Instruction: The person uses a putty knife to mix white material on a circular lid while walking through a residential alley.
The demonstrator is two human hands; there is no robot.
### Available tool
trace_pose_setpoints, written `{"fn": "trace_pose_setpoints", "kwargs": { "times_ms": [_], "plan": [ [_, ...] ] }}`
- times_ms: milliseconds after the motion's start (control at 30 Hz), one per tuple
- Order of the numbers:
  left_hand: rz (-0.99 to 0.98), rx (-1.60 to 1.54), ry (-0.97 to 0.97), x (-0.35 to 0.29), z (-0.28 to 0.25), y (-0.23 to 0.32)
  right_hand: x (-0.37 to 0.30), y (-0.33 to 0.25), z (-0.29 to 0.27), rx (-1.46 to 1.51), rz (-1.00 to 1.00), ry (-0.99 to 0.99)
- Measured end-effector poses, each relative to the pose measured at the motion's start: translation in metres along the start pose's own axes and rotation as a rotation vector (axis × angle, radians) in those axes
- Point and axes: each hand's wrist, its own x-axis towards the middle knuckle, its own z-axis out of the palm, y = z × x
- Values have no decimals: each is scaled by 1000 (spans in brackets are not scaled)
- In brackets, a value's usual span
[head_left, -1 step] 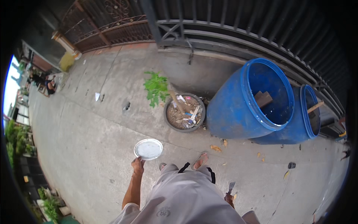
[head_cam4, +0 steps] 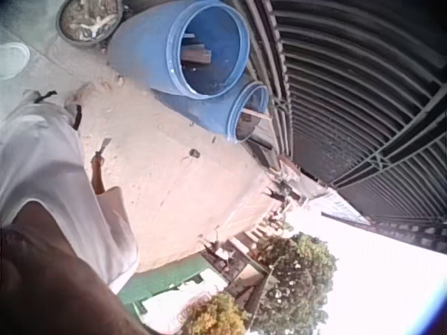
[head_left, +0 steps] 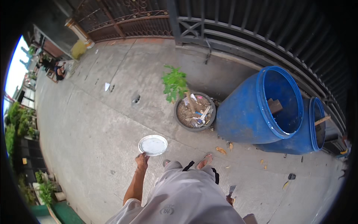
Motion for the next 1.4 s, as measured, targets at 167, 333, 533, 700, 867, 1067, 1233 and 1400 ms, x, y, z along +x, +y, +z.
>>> {"fn": "trace_pose_setpoints", "kwargs": {
  "times_ms": [167, 333, 533, 700, 867, 1067, 1233, 1400],
  "plan": [
    [-50, -210, 220, -2, -81, 33, -19, -39, 79, -408, -119, 139],
    [-2, -412, 337, 11, -190, 38, -79, -92, 226, -493, -299, -34],
    [-99, -562, 526, 34, -250, 100, -110, -89, 396, -765, -468, -122],
    [-41, -792, 661, 87, -313, 126, -161, -83, 540, -988, -529, -233],
    [37, -942, 839, 137, -389, 164, -169, -78, 705, -1265, -502, -141],
    [137, -1051, 976, 200, -457, 254, -274, -58, 969, -1647, -927, -272],
    [199, -1171, 980, 276, -510, 303, -408, -2, 1213, -1718, -1234, -506],
    [247, -1248, 920, 379, -576, 369, -542, 72, 1376, -1800, -1483, -657]
  ]
}}
